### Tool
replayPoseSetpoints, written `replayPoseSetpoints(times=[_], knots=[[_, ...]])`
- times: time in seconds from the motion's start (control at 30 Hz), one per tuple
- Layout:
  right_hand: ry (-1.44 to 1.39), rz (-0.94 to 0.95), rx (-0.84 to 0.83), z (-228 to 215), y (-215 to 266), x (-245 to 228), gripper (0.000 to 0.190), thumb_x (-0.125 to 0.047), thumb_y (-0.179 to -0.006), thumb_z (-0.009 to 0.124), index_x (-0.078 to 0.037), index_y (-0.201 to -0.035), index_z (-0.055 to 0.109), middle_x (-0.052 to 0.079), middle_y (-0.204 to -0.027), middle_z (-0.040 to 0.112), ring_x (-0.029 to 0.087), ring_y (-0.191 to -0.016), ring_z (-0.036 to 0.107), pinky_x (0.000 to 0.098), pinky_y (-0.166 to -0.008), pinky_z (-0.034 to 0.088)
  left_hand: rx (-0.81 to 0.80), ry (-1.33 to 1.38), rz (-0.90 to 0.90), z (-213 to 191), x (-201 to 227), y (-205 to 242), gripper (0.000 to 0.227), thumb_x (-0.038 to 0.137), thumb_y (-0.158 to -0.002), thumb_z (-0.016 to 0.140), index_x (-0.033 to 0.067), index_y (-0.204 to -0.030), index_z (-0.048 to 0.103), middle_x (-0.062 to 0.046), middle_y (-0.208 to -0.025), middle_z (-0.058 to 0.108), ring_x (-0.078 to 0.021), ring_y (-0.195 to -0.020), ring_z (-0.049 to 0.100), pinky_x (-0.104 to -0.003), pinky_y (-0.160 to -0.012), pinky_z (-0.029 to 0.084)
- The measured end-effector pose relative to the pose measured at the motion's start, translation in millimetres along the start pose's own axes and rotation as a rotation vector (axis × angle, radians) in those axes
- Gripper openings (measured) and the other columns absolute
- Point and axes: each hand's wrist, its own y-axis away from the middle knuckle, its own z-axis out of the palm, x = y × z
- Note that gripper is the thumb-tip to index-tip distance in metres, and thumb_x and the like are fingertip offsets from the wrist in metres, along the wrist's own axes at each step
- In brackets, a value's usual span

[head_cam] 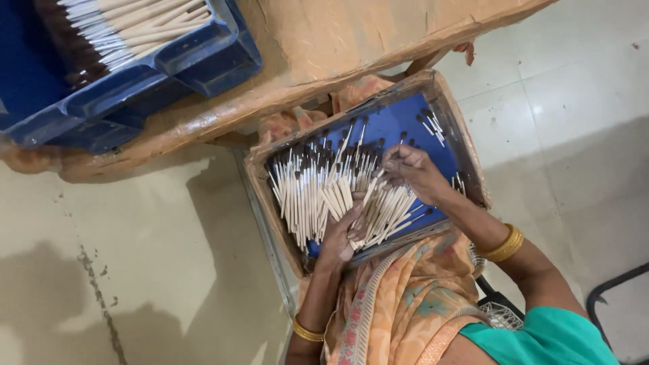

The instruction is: The person sits with a blue tray on their lap and repeatedly picks up white cotton sticks and small metal tips. They insert the tips into the cotton ends by hand and place the assembled items into a blue bin on the table.

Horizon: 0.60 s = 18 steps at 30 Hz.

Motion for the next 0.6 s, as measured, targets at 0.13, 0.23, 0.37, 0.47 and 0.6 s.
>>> replayPoseSetpoints(times=[0.13, 0.23, 0.37, 0.47, 0.6], knots=[[-0.09, 0.087, -0.028, -2.5, 0.9, 1.5, 0.013, -0.016, -0.1, 0.065, -0.005, -0.106, 0.062, 0.005, -0.092, 0.072, 0.015, -0.079, 0.074, 0.0305, -0.066, 0.064, -0.039, 0.024, 0.004, -2.1, -0.5, 2.5, 0.031, 0.012, -0.099, 0.068, -0.0008, -0.126, 0.059, 0.001, -0.062, 0.048, -0.0045, -0.042, 0.035, -0.022, -0.039, 0.028], [0.02, -0.005, -0.086, -10.7, -0.6, 10.8, 0.013, -0.014, -0.103, 0.068, -0.002, -0.104, 0.064, 0.007, -0.092, 0.07, 0.015, -0.081, 0.074, 0.0323, -0.071, 0.066, -0.085, -0.137, 0.073, -11.0, -9.4, 0.0, 0.029, 0.01, -0.102, 0.068, -0.002, -0.128, 0.065, 0.002, -0.069, 0.055, -0.0038, -0.049, 0.044, -0.021, -0.042, 0.035], [0.103, -0.018, -0.105, -0.1, 3.6, 21.3, 0.013, -0.013, -0.105, 0.069, -0.001, -0.105, 0.063, 0.008, -0.092, 0.071, 0.013, -0.083, 0.073, 0.028, -0.075, 0.062, -0.041, -0.663, 0.499, -16.8, -17.4, -1.7, 0.025, 0.006, -0.105, 0.071, -0.0011, -0.129, 0.069, -0.014, -0.11, 0.076, -0.0167, -0.091, 0.069, -0.032, -0.078, 0.056], [0.051, 0.035, -0.033, 2.5, 4.3, 17.7, 0.014, -0.015, -0.101, 0.068, -0.002, -0.101, 0.062, 0.01, -0.082, 0.075, 0.017, -0.075, 0.077, 0.0291, -0.065, 0.062, 0.037, -1.491, 0.809, -15.5, -12.9, 1.3, 0.033, 0.008, -0.084, 0.073, 0.0098, -0.117, 0.076, -0.01, -0.104, 0.08, -0.0169, -0.066, 0.073, -0.035, -0.057, 0.058], [0.762, -0.021, 0.069, -3.4, -1.0, -13.4, 0.018, -0.017, -0.098, 0.069, -0.002, -0.106, 0.066, 0.014, -0.083, 0.076, 0.026, -0.072, 0.075, 0.0376, -0.062, 0.06, 0.122, -1.566, 0.689, -23.4, -7.7, 10.0, 0.038, 0.008, -0.084, 0.07, 0.01, -0.122, 0.072, -0.012, -0.1, 0.077, -0.0195, -0.075, 0.072, -0.034, -0.062, 0.059]])
